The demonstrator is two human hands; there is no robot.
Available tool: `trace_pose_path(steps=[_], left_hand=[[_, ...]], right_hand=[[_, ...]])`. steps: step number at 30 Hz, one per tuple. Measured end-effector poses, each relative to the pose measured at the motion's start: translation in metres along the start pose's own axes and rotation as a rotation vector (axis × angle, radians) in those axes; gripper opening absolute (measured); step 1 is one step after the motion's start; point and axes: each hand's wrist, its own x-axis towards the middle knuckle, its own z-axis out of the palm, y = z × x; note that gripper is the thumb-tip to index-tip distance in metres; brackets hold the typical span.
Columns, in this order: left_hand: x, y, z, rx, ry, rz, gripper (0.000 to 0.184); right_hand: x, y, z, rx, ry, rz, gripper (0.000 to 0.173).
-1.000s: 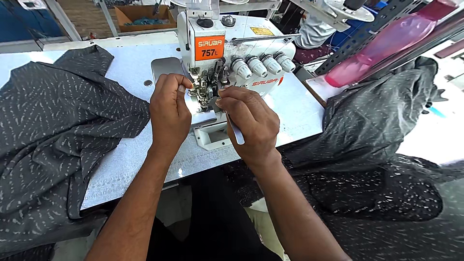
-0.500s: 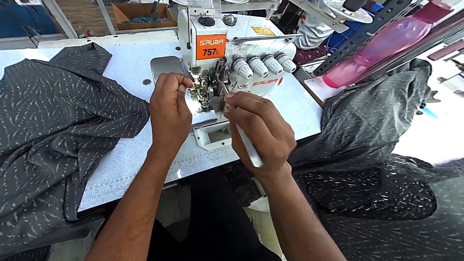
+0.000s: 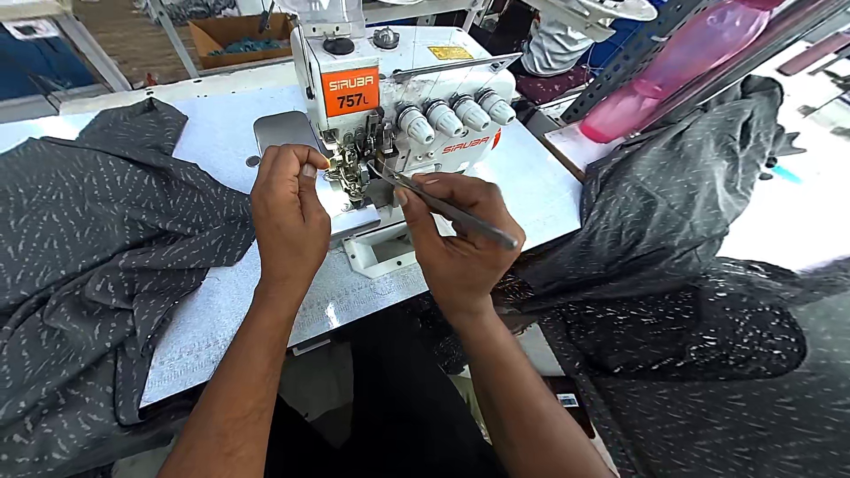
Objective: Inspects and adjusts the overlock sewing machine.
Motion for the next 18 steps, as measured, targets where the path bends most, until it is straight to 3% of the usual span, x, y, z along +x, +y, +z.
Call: trace_pose_path(steps=[7,18], left_hand=[[0.0,-0.001,0.0,0.013,0.003,0.01,0.024],[0.0,-0.001,0.001,0.018,0.002,-0.002,0.024]], right_hand=[[-0.009,-0.002,0.018,0.024,0.184,0.137,0.019],[-0.003,-0.009,0.017,-0.104,0.041,0.02,0.011]])
